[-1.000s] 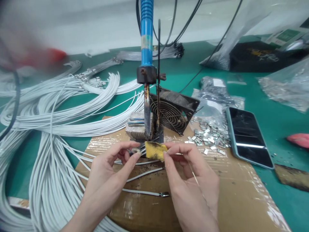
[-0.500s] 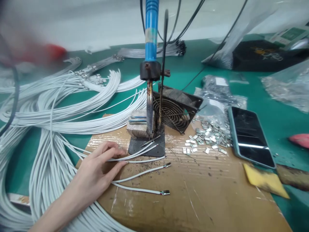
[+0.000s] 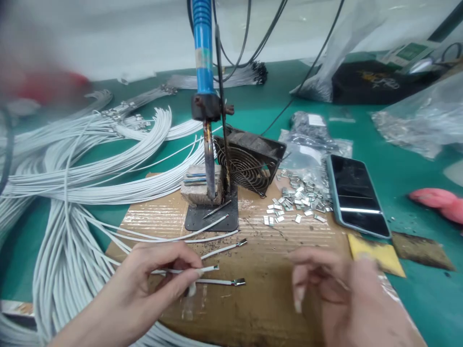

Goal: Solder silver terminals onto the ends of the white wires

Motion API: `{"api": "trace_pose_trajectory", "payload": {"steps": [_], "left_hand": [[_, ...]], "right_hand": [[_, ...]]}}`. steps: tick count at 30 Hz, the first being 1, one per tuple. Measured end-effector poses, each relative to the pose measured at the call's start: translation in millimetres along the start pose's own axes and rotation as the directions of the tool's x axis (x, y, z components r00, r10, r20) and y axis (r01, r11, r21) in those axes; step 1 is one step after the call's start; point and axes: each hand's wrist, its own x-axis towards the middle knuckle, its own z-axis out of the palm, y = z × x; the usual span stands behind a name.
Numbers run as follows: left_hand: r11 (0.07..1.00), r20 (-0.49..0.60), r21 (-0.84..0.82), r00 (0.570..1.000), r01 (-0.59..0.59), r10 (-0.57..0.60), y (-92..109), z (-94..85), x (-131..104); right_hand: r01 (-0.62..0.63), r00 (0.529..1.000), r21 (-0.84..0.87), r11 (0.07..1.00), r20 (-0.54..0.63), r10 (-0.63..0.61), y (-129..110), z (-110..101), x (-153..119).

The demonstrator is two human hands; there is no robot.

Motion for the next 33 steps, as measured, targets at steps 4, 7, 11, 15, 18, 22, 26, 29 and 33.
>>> {"api": "trace_pose_trajectory", "payload": {"steps": [4,7,11,15,18,22,26,29,33], "left_hand": [[0.980,0.011,-0.177,0.996,0.090,-0.089,2,8.2,6],[0.965,0.072,-0.215,0.988,0.151,-0.139,2,10.1,6],[0.932,0.153,-0.273,0.968,0.236,-0.200,1,12.8,-3],[0.863,0.252,-0.407,0.945,0.300,-0.210,2,17.0,-4],[0.778,0.198,-0.548,0.952,0.306,-0.234,5,19.9,2],[0.747,0.064,-0.627,0.970,0.221,-0.233,6,23.6,9],[0.737,0.042,-0.647,0.975,0.195,-0.220,4,26.8,10],[0.726,0.045,-0.659,0.974,0.196,-0.222,3,27.4,8],[0.701,0.070,-0.683,0.974,0.203,-0.215,4,26.1,7]], "right_hand": [[-0.012,0.981,-0.041,0.999,0.195,0.020,-18,40,-7],[0.049,0.971,-0.115,0.992,0.240,-0.020,-33,58,-10],[0.103,0.971,-0.191,0.976,0.232,-0.057,-37,63,-8],[0.111,0.972,-0.214,0.970,0.228,-0.061,-30,60,-7],[0.114,0.972,-0.212,0.971,0.228,-0.064,-27,58,-7],[0.104,0.972,-0.193,0.976,0.229,-0.058,-34,62,-8],[0.076,0.970,-0.083,0.994,0.238,-0.054,-42,72,-12],[0.019,0.957,0.013,1.000,0.288,-0.022,-44,78,-14],[-0.038,0.934,0.088,0.995,0.357,0.004,-45,81,-15]]}}
